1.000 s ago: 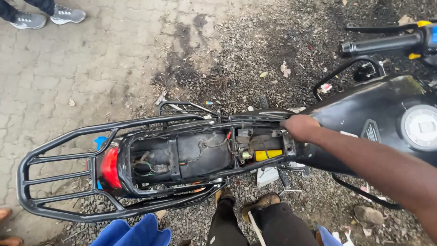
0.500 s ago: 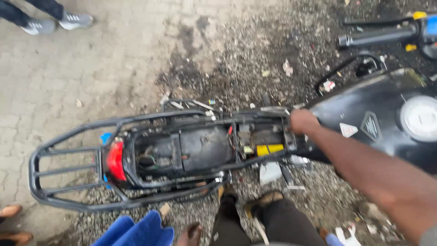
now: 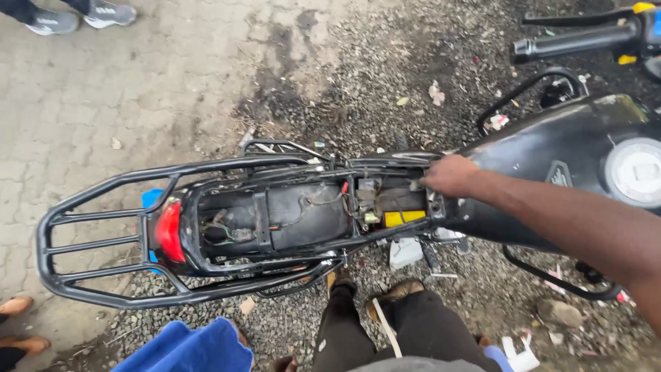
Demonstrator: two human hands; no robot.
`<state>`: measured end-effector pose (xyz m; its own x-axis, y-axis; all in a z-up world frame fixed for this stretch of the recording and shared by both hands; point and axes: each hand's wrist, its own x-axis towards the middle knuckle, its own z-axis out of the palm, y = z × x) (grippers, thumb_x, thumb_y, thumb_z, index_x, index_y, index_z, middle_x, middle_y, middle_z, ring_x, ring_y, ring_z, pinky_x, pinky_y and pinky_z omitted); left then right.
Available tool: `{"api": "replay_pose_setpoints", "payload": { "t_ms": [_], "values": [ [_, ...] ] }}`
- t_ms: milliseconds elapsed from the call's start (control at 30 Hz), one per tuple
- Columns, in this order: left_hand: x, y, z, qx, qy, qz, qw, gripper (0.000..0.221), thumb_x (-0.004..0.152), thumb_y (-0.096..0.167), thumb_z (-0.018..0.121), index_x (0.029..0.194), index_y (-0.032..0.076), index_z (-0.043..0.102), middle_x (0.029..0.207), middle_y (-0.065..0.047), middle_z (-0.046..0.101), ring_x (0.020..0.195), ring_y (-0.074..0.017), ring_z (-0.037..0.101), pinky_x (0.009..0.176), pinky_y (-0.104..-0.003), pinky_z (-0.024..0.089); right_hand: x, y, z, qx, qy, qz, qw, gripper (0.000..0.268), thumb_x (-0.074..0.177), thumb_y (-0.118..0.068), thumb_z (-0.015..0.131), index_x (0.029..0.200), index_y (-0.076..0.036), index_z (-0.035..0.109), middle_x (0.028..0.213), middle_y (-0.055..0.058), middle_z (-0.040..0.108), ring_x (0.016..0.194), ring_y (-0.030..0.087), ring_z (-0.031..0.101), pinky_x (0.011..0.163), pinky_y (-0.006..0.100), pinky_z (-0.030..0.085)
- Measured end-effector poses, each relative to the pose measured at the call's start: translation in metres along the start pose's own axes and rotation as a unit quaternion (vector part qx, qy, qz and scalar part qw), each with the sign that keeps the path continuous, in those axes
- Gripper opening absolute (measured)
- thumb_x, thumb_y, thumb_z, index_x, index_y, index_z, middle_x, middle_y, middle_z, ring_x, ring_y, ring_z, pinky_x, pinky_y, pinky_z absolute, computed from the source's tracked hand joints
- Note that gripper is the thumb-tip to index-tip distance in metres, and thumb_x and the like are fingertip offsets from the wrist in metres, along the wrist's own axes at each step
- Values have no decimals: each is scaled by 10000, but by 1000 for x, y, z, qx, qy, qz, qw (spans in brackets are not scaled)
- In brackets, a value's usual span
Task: Searching for a specific wrench in a toolbox and using it to perform maintenance on a motorcycle frame.
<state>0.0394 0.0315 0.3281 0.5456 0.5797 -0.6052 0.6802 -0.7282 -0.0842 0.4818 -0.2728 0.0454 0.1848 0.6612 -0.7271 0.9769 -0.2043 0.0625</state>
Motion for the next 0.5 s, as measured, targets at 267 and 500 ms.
{"api": "replay_pose_setpoints", "payload": {
  "t_ms": [267, 500],
  "values": [
    [83, 20, 409, -503, -196, -214, 814, 442, 887, 348, 748, 1299, 187, 760, 1210, -33, 834, 1176, -153, 753, 1058, -285, 542, -18, -22, -43, 110, -54, 161, 979, 275, 953, -283, 473, 1041, -246, 730, 1080, 41, 762, 1040, 334, 724, 774, 456, 608],
    [97, 48, 371, -445, -166, -164, 865, 363, 894, 414, 707, 1183, 211, 785, 1206, 23, 805, 1136, -144, 751, 1011, -310, 565, -21, -22, -53, 156, -76, 207, 963, 210, 940, -197, 496, 1013, -163, 690, 1057, 79, 755, 977, 342, 721, 744, 446, 597]
  ]
}}
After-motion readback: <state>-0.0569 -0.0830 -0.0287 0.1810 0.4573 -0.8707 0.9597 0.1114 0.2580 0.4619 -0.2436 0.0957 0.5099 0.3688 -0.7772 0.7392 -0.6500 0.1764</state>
